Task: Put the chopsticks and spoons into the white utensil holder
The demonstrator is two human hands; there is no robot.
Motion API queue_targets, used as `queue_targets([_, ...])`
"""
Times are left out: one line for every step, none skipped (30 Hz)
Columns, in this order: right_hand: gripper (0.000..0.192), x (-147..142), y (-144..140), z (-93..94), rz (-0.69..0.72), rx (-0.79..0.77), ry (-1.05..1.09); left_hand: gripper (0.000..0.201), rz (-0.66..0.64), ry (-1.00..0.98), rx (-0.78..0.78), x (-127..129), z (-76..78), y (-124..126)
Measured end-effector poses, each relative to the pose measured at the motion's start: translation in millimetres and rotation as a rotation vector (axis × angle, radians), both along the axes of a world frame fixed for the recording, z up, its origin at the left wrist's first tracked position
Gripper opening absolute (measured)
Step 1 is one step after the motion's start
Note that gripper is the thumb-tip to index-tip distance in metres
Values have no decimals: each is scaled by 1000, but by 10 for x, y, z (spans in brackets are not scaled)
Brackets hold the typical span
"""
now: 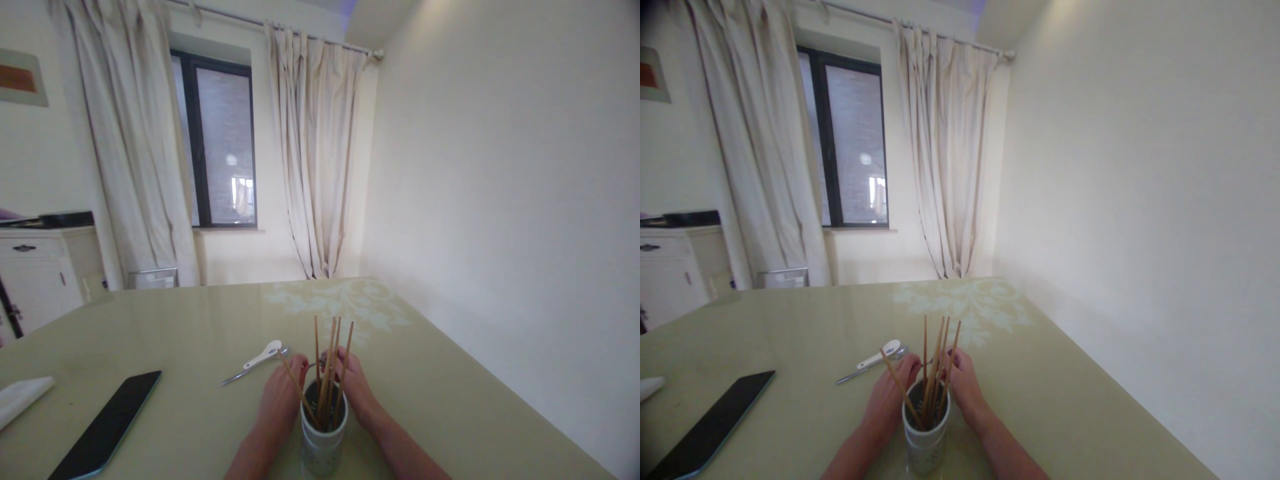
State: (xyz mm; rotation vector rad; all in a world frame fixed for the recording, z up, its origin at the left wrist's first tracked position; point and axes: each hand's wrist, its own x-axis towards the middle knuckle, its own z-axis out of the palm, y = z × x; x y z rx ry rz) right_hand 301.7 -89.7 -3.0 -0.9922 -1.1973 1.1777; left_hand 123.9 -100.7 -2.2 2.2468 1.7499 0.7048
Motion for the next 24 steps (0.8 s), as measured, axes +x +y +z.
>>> queue_targets([55,8,-8,20,1,14,-4,29,-27,-21,33,12,9,-8])
queue_targets([55,19,-16,43,-3,28,-2,28,-47,-42,62,19,12,-11])
queue_targets([54,31,-24,69,-10,42,7,28,-54,-62,80,22,9,-9])
queue_targets([54,43,-31,94,-18,55,20,28,-54,-79,84,23,2,-3])
queue_targets([54,53,-36,117,-23,65,33,28,-48,-95,81,22,-9,5])
queue_targets([54,61,-40,135,-29,74,46,27,-42,-111,76,21,-20,13])
queue_targets([55,66,-41,147,-36,81,59,27,-40,-128,74,19,-31,21])
queue_targets([56,69,-41,152,-39,83,68,26,-43,-144,79,17,-40,26])
queue_targets([57,70,-40,150,-38,83,74,25,-50,-158,91,15,-47,29])
queue_targets([57,70,-38,144,-32,79,76,25,-58,-166,105,13,-52,28])
queue_targets([57,69,-35,132,-23,73,76,24,-65,-168,115,11,-55,25])
queue_targets([58,68,-33,119,-13,69,72,23,-72,-165,119,9,-57,21])
queue_targets([58,66,-32,103,-5,69,68,23,-79,-160,118,8,-58,16])
queue_targets([58,64,-30,88,-2,73,66,22,-84,-154,112,8,-59,11])
queue_targets([58,61,-28,73,-2,79,64,22,-86,-147,105,10,-59,6])
queue_targets([57,59,-27,58,-2,87,61,22,-83,-137,97,13,-56,3])
queue_targets([56,56,-25,45,-1,93,56,22,-76,-122,86,17,-51,-1])
queue_targets([54,54,-22,33,2,96,52,22,-65,-101,72,22,-41,-5])
queue_targets([53,53,-18,21,4,99,48,22,-54,-77,53,29,-28,-11])
queue_targets([53,52,-13,10,5,101,43,22,-45,-54,30,36,-11,-20])
queue_targets([53,52,-7,-1,6,104,41,22,-42,-37,5,43,9,-31])
queue_targets([54,53,-2,-11,6,104,39,21,-43,-29,-24,51,29,-45])
queue_targets([54,56,3,-21,3,104,34,19,-47,-33,-50,58,49,-61])
queue_targets([54,59,7,-28,-2,104,26,16,-56,-43,-69,63,66,-77])
